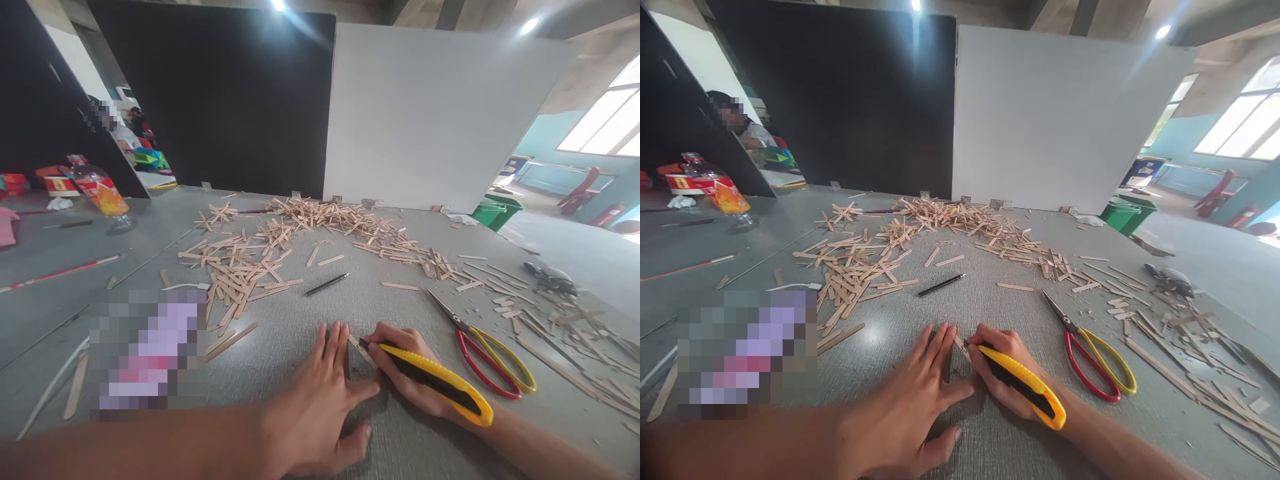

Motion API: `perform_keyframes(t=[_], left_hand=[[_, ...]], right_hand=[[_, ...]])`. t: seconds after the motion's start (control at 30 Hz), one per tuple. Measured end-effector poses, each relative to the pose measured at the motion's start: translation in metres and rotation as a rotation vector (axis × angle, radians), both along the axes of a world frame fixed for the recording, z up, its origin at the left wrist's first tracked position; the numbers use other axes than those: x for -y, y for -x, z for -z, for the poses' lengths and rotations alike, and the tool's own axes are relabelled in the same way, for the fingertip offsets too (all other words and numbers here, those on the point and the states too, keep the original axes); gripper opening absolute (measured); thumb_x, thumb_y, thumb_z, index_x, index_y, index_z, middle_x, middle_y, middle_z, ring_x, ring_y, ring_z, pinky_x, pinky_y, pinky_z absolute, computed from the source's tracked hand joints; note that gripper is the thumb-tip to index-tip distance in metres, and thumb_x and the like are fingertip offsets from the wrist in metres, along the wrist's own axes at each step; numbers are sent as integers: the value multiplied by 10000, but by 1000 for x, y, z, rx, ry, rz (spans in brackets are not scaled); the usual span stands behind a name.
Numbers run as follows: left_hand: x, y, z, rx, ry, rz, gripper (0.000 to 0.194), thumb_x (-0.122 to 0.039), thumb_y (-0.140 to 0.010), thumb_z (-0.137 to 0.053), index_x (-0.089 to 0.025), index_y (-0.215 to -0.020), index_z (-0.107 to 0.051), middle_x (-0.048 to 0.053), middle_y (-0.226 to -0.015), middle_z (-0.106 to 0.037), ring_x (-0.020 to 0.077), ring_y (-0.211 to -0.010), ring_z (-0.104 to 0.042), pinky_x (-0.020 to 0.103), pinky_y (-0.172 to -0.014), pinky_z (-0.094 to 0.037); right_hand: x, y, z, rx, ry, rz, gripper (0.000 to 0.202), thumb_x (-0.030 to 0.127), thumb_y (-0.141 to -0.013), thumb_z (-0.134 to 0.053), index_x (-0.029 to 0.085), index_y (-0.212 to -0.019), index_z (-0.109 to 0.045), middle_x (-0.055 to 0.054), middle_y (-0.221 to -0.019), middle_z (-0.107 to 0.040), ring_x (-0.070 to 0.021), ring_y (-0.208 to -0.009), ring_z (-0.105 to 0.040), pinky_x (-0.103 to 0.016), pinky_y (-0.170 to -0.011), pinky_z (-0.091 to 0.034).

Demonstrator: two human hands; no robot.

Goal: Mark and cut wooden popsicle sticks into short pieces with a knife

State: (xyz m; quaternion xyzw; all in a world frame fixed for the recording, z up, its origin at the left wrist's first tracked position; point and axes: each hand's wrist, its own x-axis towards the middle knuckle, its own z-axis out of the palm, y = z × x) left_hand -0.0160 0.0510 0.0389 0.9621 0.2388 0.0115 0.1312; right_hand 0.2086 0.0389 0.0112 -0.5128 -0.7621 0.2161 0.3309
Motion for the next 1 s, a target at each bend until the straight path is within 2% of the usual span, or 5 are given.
perform_keyframes(t=[0.2, 0.53, 0.73, 0.83, 1.0], left_hand=[[-1, 1, 1, 11, -49, -3, 550, -555, -974, -509, -187, -1372, -603, 286, -1659, -244, 553, -1517, -115, 794, -1162, -162], [-2, -1, 1, 9, -63, -3, 542, -564, -955, -531, -201, -1348, -625, 294, -1639, -297, 556, -1517, -115, 797, -1158, -167], [-3, -2, 6, 16, -52, -27, 545, -573, -932, -563, -234, -1354, -625, 259, -1662, -283, 557, -1520, -124, 808, -1143, -190], [-2, -2, 8, 17, -49, -33, 521, -568, -926, -571, -226, -1312, -646, 257, -1665, -276, 556, -1523, -110, 809, -1144, -176], [-2, -2, 7, 7, -32, -29, 526, -557, -925, -576, -225, -1328, -639, 267, -1667, -256, 557, -1522, -110, 807, -1146, -169]], right_hand=[[1, -1, -2, -9, 9, -38, 285, 424, -1068, -451, 235, -894, -575, -28, -759, -676, -155, -639, -639, -256, -589, -474], [-1, -4, -7, -89, 52, -136, 223, 324, -1046, -499, 235, -842, -490, 34, -647, -602, -120, -543, -577, -244, -583, -434], [1, -5, -7, -49, 35, -81, 247, 375, -1051, -474, 235, -860, -544, -34, -772, -697, -155, -624, -634, -264, -585, -452], [1, -5, -7, -44, 33, -59, 260, 385, -1039, -488, 235, -837, -555, -36, -732, -700, -169, -616, -637, -279, -579, -451], [0, -5, -8, -37, 40, -50, 286, 397, -1052, -467, 235, -825, -532, -53, -822, -742, -154, -607, -634, -280, -600, -457]])
